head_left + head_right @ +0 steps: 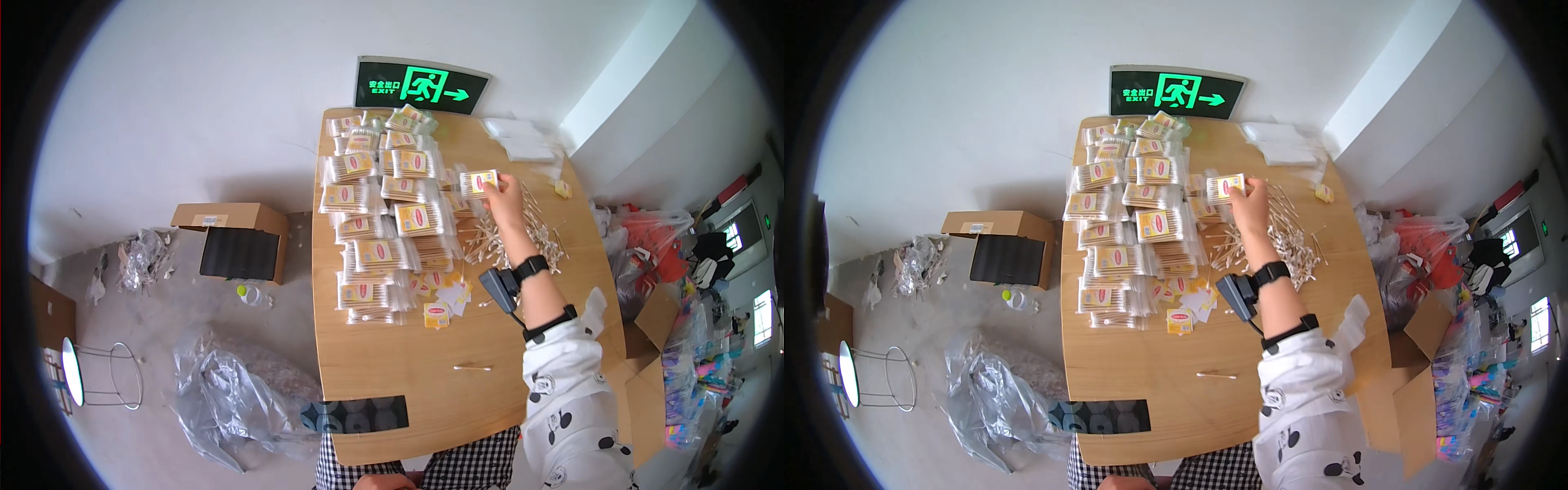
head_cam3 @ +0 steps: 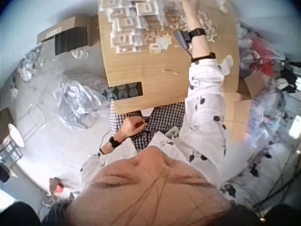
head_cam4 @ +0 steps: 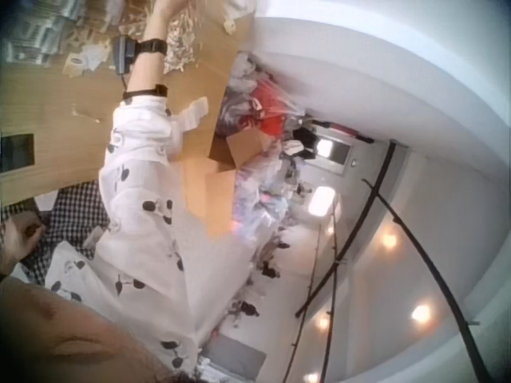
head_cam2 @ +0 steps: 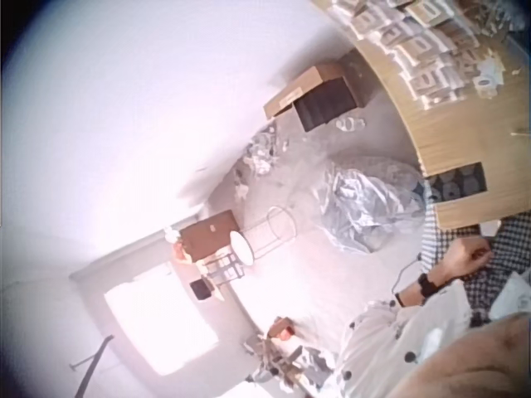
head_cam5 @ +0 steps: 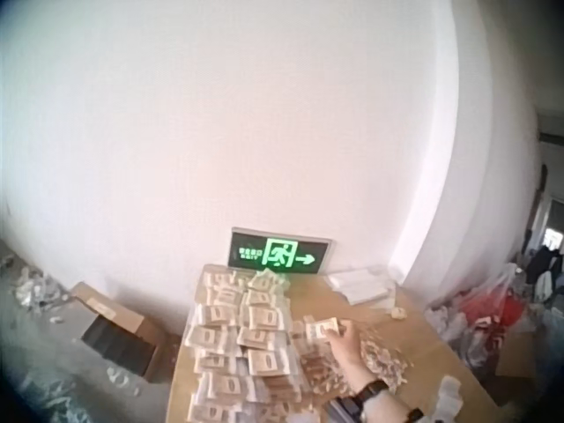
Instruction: Manually align and pack bundles of cotton swabs into small plastic bags.
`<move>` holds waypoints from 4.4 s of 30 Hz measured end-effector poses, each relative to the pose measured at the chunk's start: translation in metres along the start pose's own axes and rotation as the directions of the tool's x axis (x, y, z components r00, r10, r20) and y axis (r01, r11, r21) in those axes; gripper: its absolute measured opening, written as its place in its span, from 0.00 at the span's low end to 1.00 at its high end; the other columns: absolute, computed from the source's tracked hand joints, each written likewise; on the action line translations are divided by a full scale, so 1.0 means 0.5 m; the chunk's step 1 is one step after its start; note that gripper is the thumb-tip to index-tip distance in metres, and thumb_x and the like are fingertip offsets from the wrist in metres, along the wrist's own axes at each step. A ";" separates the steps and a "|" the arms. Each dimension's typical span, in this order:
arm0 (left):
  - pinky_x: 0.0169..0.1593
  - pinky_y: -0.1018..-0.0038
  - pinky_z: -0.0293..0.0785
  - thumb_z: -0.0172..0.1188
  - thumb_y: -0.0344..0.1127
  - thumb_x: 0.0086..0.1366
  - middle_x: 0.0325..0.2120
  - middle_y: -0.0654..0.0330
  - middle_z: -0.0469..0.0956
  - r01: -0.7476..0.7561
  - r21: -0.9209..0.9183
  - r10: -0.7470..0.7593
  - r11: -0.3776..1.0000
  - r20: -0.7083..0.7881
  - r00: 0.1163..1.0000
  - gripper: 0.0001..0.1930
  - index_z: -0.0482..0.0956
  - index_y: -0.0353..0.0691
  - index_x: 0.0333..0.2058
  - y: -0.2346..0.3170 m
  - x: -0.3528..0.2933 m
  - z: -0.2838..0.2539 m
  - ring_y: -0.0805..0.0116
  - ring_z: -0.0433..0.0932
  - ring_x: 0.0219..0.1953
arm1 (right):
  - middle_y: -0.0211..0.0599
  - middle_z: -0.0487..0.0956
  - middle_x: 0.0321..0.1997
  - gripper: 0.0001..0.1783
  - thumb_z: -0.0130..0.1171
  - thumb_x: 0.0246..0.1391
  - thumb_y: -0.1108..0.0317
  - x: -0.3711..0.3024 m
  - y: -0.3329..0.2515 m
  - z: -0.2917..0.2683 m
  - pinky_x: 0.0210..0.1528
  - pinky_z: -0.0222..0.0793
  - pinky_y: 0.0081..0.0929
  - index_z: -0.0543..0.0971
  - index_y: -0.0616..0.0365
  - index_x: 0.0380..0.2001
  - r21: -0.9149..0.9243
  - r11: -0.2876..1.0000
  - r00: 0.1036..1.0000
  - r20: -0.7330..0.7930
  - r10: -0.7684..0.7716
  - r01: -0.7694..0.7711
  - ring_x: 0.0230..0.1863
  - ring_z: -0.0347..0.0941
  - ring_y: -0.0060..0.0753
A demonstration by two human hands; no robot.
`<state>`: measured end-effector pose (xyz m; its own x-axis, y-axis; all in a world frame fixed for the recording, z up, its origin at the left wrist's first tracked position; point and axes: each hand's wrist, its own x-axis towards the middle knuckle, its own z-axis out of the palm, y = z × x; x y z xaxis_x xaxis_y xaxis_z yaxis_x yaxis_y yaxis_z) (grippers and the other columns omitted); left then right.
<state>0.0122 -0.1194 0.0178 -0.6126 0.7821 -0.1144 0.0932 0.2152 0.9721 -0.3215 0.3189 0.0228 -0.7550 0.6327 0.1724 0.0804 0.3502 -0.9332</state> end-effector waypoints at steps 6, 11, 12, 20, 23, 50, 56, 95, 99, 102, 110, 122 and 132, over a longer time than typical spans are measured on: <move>0.27 0.68 0.72 0.68 0.36 0.59 0.21 0.54 0.77 0.083 -0.097 -0.095 0.992 -0.119 0.988 0.09 0.82 0.36 0.29 -0.015 0.036 0.012 0.60 0.76 0.21 | 0.48 0.83 0.36 0.17 0.66 0.52 0.62 0.011 0.001 -0.036 0.50 0.70 0.43 0.81 0.63 0.39 -0.549 0.773 0.937 0.057 -0.344 0.317 0.42 0.78 0.55; 0.31 0.73 0.76 0.63 0.30 0.64 0.25 0.60 0.82 0.253 -0.252 -0.273 0.934 -0.051 0.961 0.05 0.81 0.34 0.31 -0.047 0.024 0.029 0.69 0.80 0.26 | 0.46 0.81 0.38 0.10 0.64 0.52 0.68 -0.119 -0.036 -0.309 0.53 0.69 0.42 0.81 0.60 0.37 -0.610 0.582 0.789 0.120 -0.603 0.537 0.46 0.75 0.51; 0.33 0.73 0.77 0.61 0.29 0.65 0.28 0.56 0.84 0.247 -0.261 -0.266 0.933 -0.036 0.963 0.05 0.84 0.36 0.36 -0.064 0.020 0.022 0.66 0.82 0.28 | 0.45 0.81 0.38 0.08 0.63 0.52 0.70 -0.151 -0.034 -0.376 0.53 0.69 0.41 0.81 0.60 0.36 -0.632 0.593 0.816 0.114 -0.567 0.500 0.46 0.75 0.50; 0.23 0.79 0.62 0.68 0.33 0.60 0.15 0.66 0.76 0.269 -0.072 -0.275 0.960 -0.095 0.957 0.09 0.81 0.33 0.26 -0.065 0.036 0.035 0.81 0.68 0.18 | 0.44 0.81 0.42 0.09 0.63 0.51 0.72 -0.553 0.138 -0.686 0.53 0.70 0.38 0.81 0.60 0.37 -0.587 0.804 0.981 -0.190 -0.029 -0.089 0.49 0.76 0.47; 0.24 0.76 0.67 0.69 0.35 0.59 0.16 0.62 0.77 0.291 0.136 -0.289 0.947 -0.033 0.957 0.10 0.82 0.35 0.26 0.012 0.029 0.013 0.75 0.73 0.18 | 0.44 0.81 0.44 0.11 0.65 0.50 0.72 -0.624 0.142 -0.620 0.53 0.70 0.38 0.80 0.59 0.38 -0.619 0.780 0.983 -0.182 -0.027 -0.093 0.49 0.76 0.48; 0.32 0.79 0.74 0.67 0.27 0.60 0.31 0.60 0.82 0.141 0.058 -0.114 0.988 -0.327 0.938 0.14 0.80 0.35 0.45 0.230 0.006 0.024 0.75 0.79 0.29 | 0.27 0.78 0.28 0.08 0.64 0.57 0.70 -0.702 -0.121 -0.428 0.35 0.67 0.20 0.79 0.64 0.31 0.358 0.905 0.973 0.066 0.220 -0.229 0.32 0.73 0.19; 0.45 0.79 0.77 0.61 0.26 0.66 0.37 0.58 0.83 0.133 -0.365 -0.229 0.922 -0.236 0.944 0.09 0.79 0.30 0.44 0.238 0.038 0.031 0.75 0.81 0.38 | 0.39 0.77 0.28 0.05 0.64 0.52 0.74 -0.847 -0.282 -0.307 0.34 0.68 0.28 0.77 0.61 0.30 0.065 0.990 0.914 0.381 -0.143 0.128 0.30 0.75 0.37; 0.33 0.65 0.72 0.67 0.36 0.58 0.28 0.50 0.79 0.214 0.032 -0.212 0.976 -0.043 0.976 0.14 0.77 0.32 0.36 0.253 -0.034 -0.061 0.56 0.76 0.28 | 0.34 0.82 0.26 0.06 0.65 0.54 0.71 -0.875 -0.323 -0.196 0.32 0.71 0.23 0.80 0.60 0.34 -0.108 0.988 0.862 0.505 -0.040 0.109 0.27 0.77 0.20; 0.43 0.65 0.74 0.73 0.36 0.51 0.41 0.51 0.79 -0.010 0.362 0.155 0.932 -0.374 0.914 0.27 0.74 0.33 0.49 0.308 -0.042 -0.098 0.56 0.77 0.40 | 0.35 0.83 0.27 0.09 0.64 0.54 0.73 -0.862 -0.354 -0.195 0.32 0.71 0.22 0.78 0.62 0.37 -0.066 0.978 0.825 0.528 0.203 -0.199 0.29 0.80 0.20; 0.52 0.60 0.72 0.77 0.34 0.44 0.49 0.49 0.75 -0.049 0.655 0.319 0.754 -0.300 0.899 0.45 0.64 0.35 0.61 0.309 -0.027 -0.088 0.51 0.75 0.50 | 0.38 0.83 0.29 0.10 0.64 0.54 0.73 -0.887 -0.355 -0.177 0.33 0.72 0.22 0.77 0.62 0.39 0.015 0.963 0.785 0.583 0.210 -0.269 0.31 0.82 0.24; 0.41 0.63 0.78 0.73 0.31 0.48 0.39 0.48 0.79 0.050 0.153 0.003 0.987 -0.328 0.945 0.31 0.70 0.39 0.52 0.225 -0.035 -0.085 0.48 0.80 0.41 | 0.38 0.81 0.24 0.12 0.63 0.54 0.71 -0.894 -0.374 -0.136 0.28 0.70 0.33 0.74 0.57 0.40 -0.063 0.997 0.796 0.605 0.008 0.038 0.25 0.79 0.41; 0.44 0.62 0.76 0.75 0.33 0.45 0.39 0.54 0.76 0.462 0.448 -0.166 0.765 -0.556 0.814 0.26 0.77 0.41 0.45 -0.001 -0.054 -0.251 0.54 0.78 0.42 | 0.38 0.82 0.34 0.14 0.60 0.59 0.69 -0.878 -0.331 -0.196 0.36 0.71 0.24 0.74 0.62 0.46 -0.126 0.990 0.828 0.545 0.128 -0.070 0.32 0.78 0.27; 0.47 0.61 0.75 0.74 0.33 0.45 0.43 0.54 0.74 0.266 0.546 -0.086 0.794 -0.332 0.939 0.33 0.72 0.41 0.52 -0.089 0.032 -0.293 0.51 0.76 0.46 | 0.32 0.83 0.35 0.13 0.57 0.61 0.71 -0.910 -0.307 -0.233 0.35 0.64 0.19 0.73 0.61 0.48 -0.122 0.975 0.838 0.498 0.221 -0.184 0.34 0.76 0.19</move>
<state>-0.1168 -0.2022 0.0027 -0.8440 0.5220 -0.1230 0.3401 0.6984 0.6298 0.0854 0.0578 0.1244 -0.9396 0.2635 -0.2186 0.2969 0.3093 -0.9034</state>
